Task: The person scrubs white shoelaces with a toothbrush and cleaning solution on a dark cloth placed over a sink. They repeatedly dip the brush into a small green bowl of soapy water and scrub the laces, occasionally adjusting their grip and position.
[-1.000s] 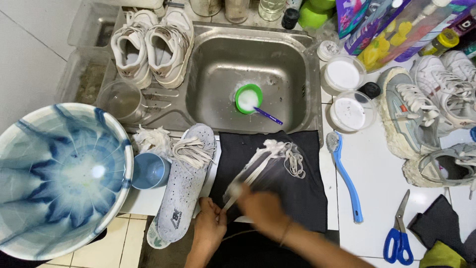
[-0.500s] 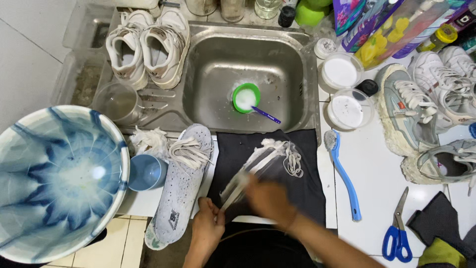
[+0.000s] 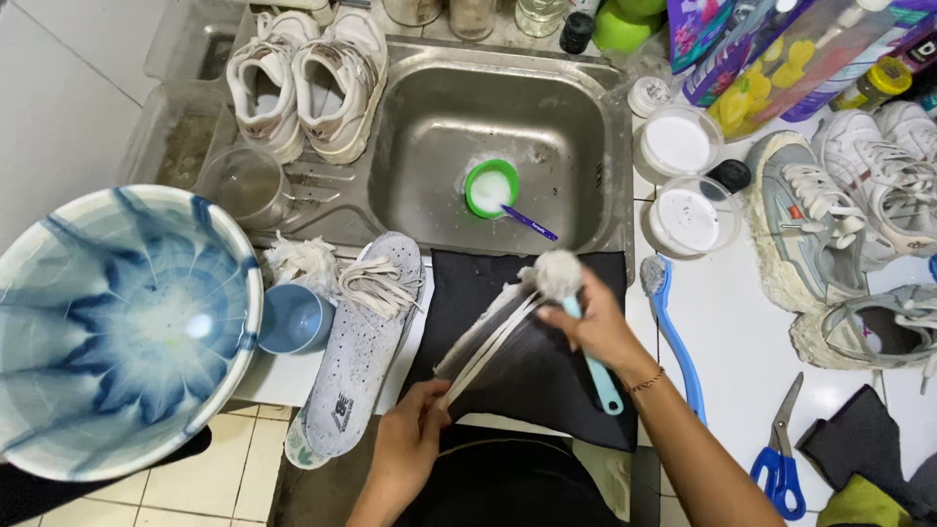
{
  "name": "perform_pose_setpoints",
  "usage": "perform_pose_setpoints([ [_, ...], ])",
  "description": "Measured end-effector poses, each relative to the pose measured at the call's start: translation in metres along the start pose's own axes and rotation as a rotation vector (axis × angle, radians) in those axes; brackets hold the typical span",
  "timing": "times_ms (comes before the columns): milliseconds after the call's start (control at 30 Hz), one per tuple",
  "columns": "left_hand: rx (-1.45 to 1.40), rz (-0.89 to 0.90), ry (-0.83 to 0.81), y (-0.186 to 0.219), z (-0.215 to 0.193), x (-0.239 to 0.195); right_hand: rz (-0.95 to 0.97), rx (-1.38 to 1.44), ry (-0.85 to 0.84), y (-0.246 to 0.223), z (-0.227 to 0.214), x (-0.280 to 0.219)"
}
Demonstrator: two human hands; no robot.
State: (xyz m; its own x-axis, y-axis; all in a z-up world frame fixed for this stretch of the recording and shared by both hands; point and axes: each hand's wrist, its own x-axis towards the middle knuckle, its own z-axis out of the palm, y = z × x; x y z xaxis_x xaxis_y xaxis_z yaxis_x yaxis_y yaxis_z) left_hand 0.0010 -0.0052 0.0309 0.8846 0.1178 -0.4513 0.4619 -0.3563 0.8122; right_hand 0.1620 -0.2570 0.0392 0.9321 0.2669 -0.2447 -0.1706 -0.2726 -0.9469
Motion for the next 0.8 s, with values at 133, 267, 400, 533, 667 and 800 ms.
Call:
perform_pose_setpoints([
  [133, -0.086, 0.077, -0.004, 0.031, -0.016, -0.006, 0.311, -0.091, -0.272, -0.009, 0.021, -0.009],
  [267, -0.184, 0.167, -0.051, 0.062, -0.039, -0.005, 0.247, -0.183, -0.439, 0.002, 0.023, -0.007],
  [400, -0.349, 0.094, -0.113, 0.068, -0.061, -0.001, 0.108, -0.06, -0.49, 0.015, 0.008, -0.003],
  [533, -0.06, 0.017, -0.115, 0.073, -0.068, 0.007, -0.124, 0.013, -0.529, 0.025, -0.027, 0.003],
  [667, 0.085, 0.159, -0.252, 0.055, -0.052, 0.02, -0.06, 0.041, -0.431, -0.001, -0.056, 0.001],
  [800, 0.172, 0.005, -0.343, 0.039, -0.035, 0.034, 0.036, -0.152, -0.276, -0.005, -0.074, 0.01],
])
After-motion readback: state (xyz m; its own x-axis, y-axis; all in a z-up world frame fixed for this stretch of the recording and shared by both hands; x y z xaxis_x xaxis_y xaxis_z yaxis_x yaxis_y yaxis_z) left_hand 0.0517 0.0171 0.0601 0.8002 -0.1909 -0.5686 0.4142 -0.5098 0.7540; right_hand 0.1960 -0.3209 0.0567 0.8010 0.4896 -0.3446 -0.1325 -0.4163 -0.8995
